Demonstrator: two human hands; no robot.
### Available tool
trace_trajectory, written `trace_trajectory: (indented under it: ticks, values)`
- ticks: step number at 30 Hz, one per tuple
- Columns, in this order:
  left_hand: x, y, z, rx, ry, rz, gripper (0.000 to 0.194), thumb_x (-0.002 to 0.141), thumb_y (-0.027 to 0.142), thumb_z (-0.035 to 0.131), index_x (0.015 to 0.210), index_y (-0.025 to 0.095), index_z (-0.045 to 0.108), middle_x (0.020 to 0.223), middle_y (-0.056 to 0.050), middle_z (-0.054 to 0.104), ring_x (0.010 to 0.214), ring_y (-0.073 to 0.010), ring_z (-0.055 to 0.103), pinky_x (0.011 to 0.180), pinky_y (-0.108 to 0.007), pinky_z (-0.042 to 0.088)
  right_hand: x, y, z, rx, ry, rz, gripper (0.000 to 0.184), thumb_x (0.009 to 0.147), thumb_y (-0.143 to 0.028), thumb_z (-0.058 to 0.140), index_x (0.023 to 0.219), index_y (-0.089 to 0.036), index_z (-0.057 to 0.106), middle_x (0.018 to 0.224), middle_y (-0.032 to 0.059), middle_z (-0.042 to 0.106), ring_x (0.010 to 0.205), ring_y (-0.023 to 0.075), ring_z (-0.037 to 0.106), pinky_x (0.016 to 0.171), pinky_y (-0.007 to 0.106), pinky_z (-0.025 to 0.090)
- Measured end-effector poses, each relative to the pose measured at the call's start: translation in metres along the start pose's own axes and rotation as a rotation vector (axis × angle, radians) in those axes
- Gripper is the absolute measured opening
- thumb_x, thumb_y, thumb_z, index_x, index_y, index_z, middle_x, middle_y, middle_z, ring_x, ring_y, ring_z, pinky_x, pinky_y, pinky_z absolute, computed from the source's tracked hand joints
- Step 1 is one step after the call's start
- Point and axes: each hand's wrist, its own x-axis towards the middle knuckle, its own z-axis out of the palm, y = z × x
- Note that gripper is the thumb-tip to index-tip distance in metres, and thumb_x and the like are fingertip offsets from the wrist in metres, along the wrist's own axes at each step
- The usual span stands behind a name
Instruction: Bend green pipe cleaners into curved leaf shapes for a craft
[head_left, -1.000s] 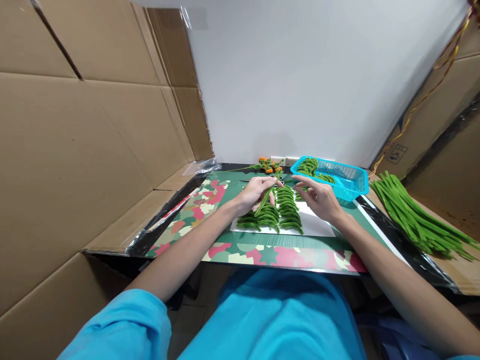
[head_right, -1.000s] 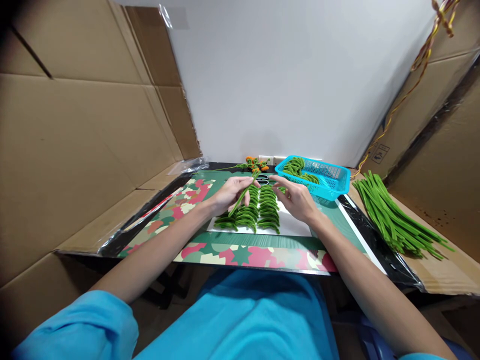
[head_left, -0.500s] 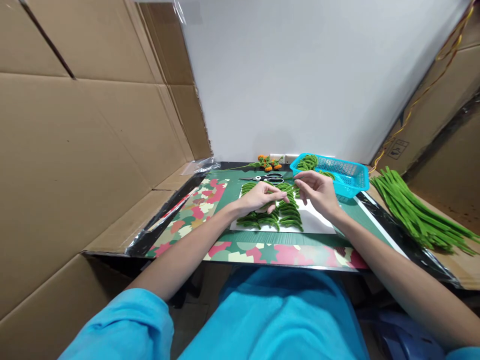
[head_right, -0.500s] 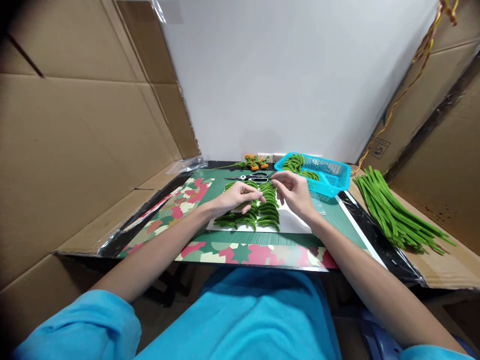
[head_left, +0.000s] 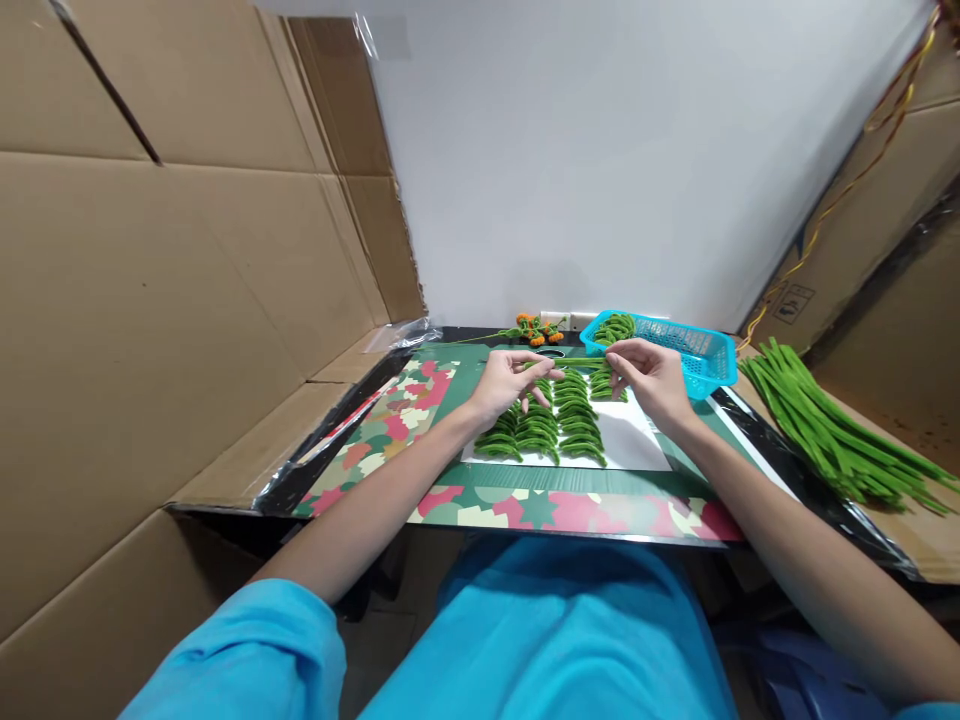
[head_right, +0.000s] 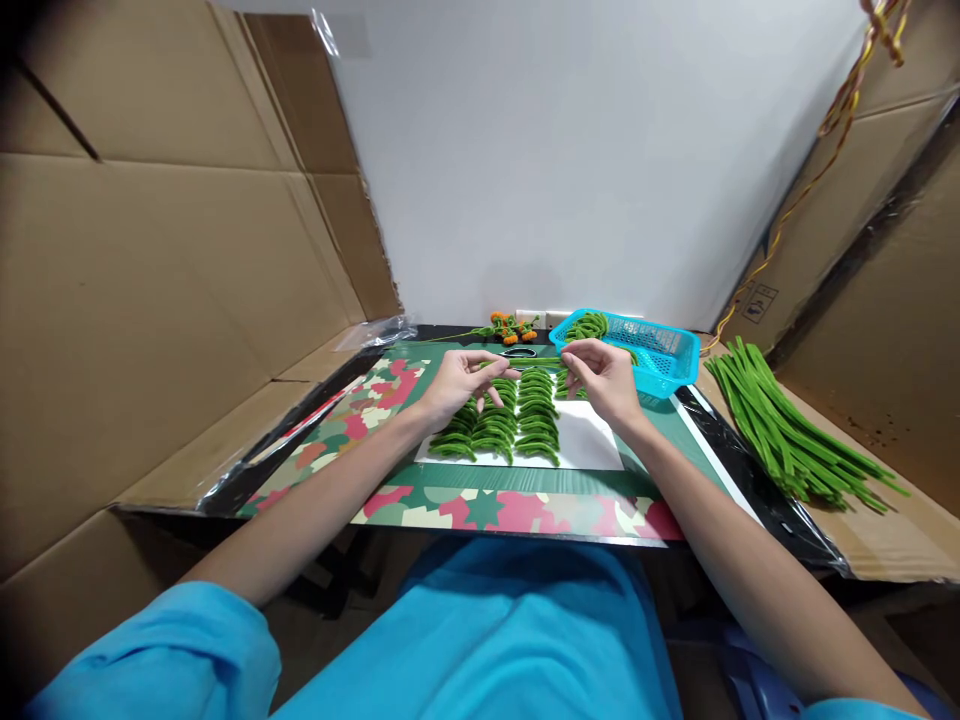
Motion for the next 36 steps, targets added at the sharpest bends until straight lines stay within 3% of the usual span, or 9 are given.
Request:
trace_trajectory:
  ticks: [4,7,17,30,32,36]
  values:
    - [-0.001,0.002,-0.002,-0.004,0.048,0.034,0.051,0.076,0.051,0.088,0.097,0.007,0.073,0.104,-0.021,0.081,0.051,-0.0166,0.073,0.032,-0.018,0.041,-0.001,-0.002,0.0,-0.007,-0.143,0.063,0.039,0.077,-0.052,0.084,0.089,-0.016,0.074,0.059,0.001,0.068,0.046,0.0164,0.063,0.041,0.032,0.059]
    - [0.0,0.001,-0.003,-0.03,0.037,0.012,0.049,0.081,0.051,0.084,0.099,0.007,0.071,0.107,-0.022,0.081,0.048,-0.0148,0.071,0.032,-0.018,0.042,-0.003,-0.002,0.002,-0.025,-0.18,0.056,0.037,0.079,-0.051,0.083,0.089,-0.017,0.075,0.063,0.0018,0.07,0.047,0.0159,0.064,0.042,0.031,0.058]
    - [0.001,-0.003,-0.003,-0.067,-0.081,-0.081,0.042,0.091,0.046,0.075,0.111,0.01,0.069,0.122,-0.023,0.077,0.059,-0.0177,0.077,0.035,-0.019,0.046,-0.004,0.006,-0.001,-0.146,-0.116,-0.094,0.02,0.088,-0.04,0.077,0.087,-0.02,0.075,0.064,-0.0006,0.068,0.049,0.0149,0.064,0.047,0.029,0.056]
    - [0.002,-0.006,0.0,-0.007,-0.051,-0.039,0.051,0.079,0.053,0.086,0.094,0.007,0.069,0.096,-0.022,0.081,0.053,-0.0208,0.075,0.032,-0.021,0.046,-0.007,0.008,0.001,-0.309,-0.135,-0.234,0.019,0.096,-0.039,0.068,0.092,-0.02,0.074,0.071,0.0006,0.07,0.051,0.0152,0.066,0.045,0.029,0.056]
    - [0.002,-0.007,0.0,-0.011,-0.047,-0.044,0.052,0.08,0.055,0.085,0.093,0.008,0.069,0.093,-0.02,0.081,0.052,-0.0198,0.074,0.032,-0.021,0.045,-0.009,0.007,0.001,-0.373,-0.12,-0.286,0.019,0.097,-0.039,0.067,0.095,-0.021,0.075,0.081,0.0039,0.073,0.059,0.0172,0.069,0.051,0.031,0.059]
    - [0.003,-0.007,-0.001,-0.03,-0.038,-0.05,0.052,0.081,0.057,0.083,0.093,0.009,0.068,0.092,-0.017,0.081,0.049,-0.0146,0.07,0.033,-0.019,0.044,-0.011,0.003,-0.002,-0.589,-0.09,-0.488,0.017,0.091,-0.034,0.077,0.106,-0.026,0.078,0.113,0.0093,0.077,0.102,0.0284,0.07,0.085,0.045,0.061]
